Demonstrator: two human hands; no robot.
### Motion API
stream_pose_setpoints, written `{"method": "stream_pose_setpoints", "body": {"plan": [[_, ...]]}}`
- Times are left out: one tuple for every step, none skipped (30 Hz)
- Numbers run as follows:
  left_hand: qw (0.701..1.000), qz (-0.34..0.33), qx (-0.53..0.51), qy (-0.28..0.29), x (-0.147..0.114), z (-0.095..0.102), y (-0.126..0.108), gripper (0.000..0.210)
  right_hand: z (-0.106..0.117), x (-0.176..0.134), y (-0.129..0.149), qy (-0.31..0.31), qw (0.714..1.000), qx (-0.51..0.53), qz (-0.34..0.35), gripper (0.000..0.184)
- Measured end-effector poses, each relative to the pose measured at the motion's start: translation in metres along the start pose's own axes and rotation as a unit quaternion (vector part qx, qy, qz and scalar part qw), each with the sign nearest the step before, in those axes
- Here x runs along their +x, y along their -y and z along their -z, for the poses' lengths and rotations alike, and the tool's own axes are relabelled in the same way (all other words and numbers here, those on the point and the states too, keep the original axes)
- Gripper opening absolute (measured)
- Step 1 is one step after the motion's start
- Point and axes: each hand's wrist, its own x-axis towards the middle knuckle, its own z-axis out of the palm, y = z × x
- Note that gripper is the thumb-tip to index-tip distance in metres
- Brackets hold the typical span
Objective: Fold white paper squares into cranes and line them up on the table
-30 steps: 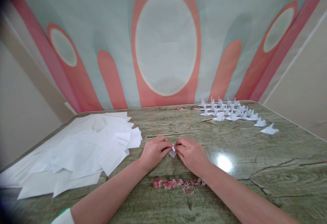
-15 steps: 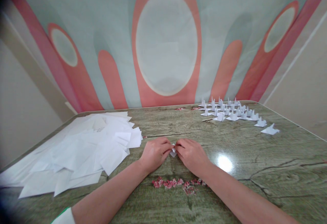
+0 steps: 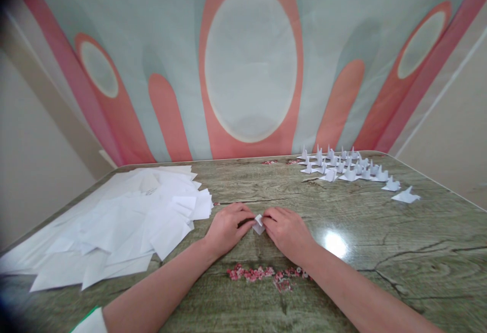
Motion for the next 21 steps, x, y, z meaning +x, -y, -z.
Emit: {"method": "stream_pose_setpoints", "body": {"plan": [[1.000,0.000,0.001,0.001,0.000,0.000,0.000,0.016,0.000,0.000,0.000,-0.002,1.000,0.001,0.000,0.016],[1.000,-0.001,0.004,0.002,0.001,0.000,0.000,0.016,-0.001,0.000,-0.001,-0.005,1.000,0.001,0.001,0.016],[1.000,-0.004,0.009,0.004,0.001,0.000,-0.001,0.016,-0.001,0.000,-0.001,-0.007,1.000,0.001,0.003,0.016],[1.000,-0.008,0.016,0.006,0.001,0.001,-0.001,0.017,-0.002,0.000,-0.001,-0.006,1.000,0.000,0.004,0.016],[1.000,-0.015,0.025,0.008,0.002,0.001,-0.002,0.017,-0.002,0.000,-0.001,-0.004,1.000,-0.001,0.005,0.016],[0.999,-0.022,0.035,0.009,0.002,0.001,-0.003,0.017,-0.002,0.000,-0.002,-0.001,1.000,-0.003,0.006,0.016],[0.998,-0.030,0.045,0.009,0.002,0.001,-0.005,0.017,-0.002,0.000,-0.002,0.002,1.000,-0.006,0.006,0.016],[0.998,-0.039,0.055,0.010,0.002,0.000,-0.006,0.018,-0.002,0.000,-0.001,0.004,1.000,-0.009,0.006,0.016],[0.997,-0.047,0.065,0.011,0.002,0.000,-0.007,0.018,-0.001,0.000,-0.001,0.006,1.000,-0.012,0.006,0.016],[0.996,-0.053,0.075,0.013,0.002,-0.001,-0.008,0.018,-0.001,0.000,-0.001,0.006,1.000,-0.014,0.006,0.016],[0.995,-0.058,0.084,0.016,0.002,-0.001,-0.009,0.018,-0.001,0.000,-0.001,0.005,1.000,-0.015,0.006,0.016],[0.993,-0.062,0.094,0.019,0.002,-0.002,-0.010,0.018,-0.001,0.000,-0.001,0.004,1.000,-0.016,0.007,0.015],[0.992,-0.066,0.104,0.023,0.002,-0.002,-0.011,0.018,-0.001,0.000,-0.001,0.003,1.000,-0.018,0.009,0.014],[0.991,-0.069,0.114,0.027,0.002,-0.002,-0.011,0.018,-0.001,0.000,-0.001,0.002,1.000,-0.020,0.010,0.014],[0.989,-0.072,0.125,0.031,0.002,-0.002,-0.012,0.019,-0.001,0.000,-0.001,0.001,1.000,-0.022,0.011,0.013],[0.987,-0.076,0.135,0.034,0.002,-0.001,-0.012,0.020,-0.001,0.000,-0.001,0.001,1.000,-0.025,0.013,0.013],[0.986,-0.080,0.145,0.037,0.002,-0.001,-0.013,0.020,-0.002,0.000,-0.001,0.000,1.000,-0.027,0.015,0.013],[0.984,-0.083,0.153,0.039,0.002,0.000,-0.013,0.020,-0.002,0.000,-0.001,-0.001,0.999,-0.029,0.017,0.013],[0.983,-0.085,0.160,0.039,0.002,0.000,-0.014,0.021,-0.003,0.000,-0.001,-0.001,0.999,-0.031,0.020,0.013],[0.981,-0.087,0.166,0.038,0.002,0.001,-0.014,0.021,-0.003,-0.001,-0.002,-0.001,0.999,-0.033,0.022,0.013],[0.981,-0.088,0.171,0.038,0.002,0.001,-0.015,0.021,-0.004,-0.001,-0.002,0.000,0.999,-0.035,0.024,0.013]]}}
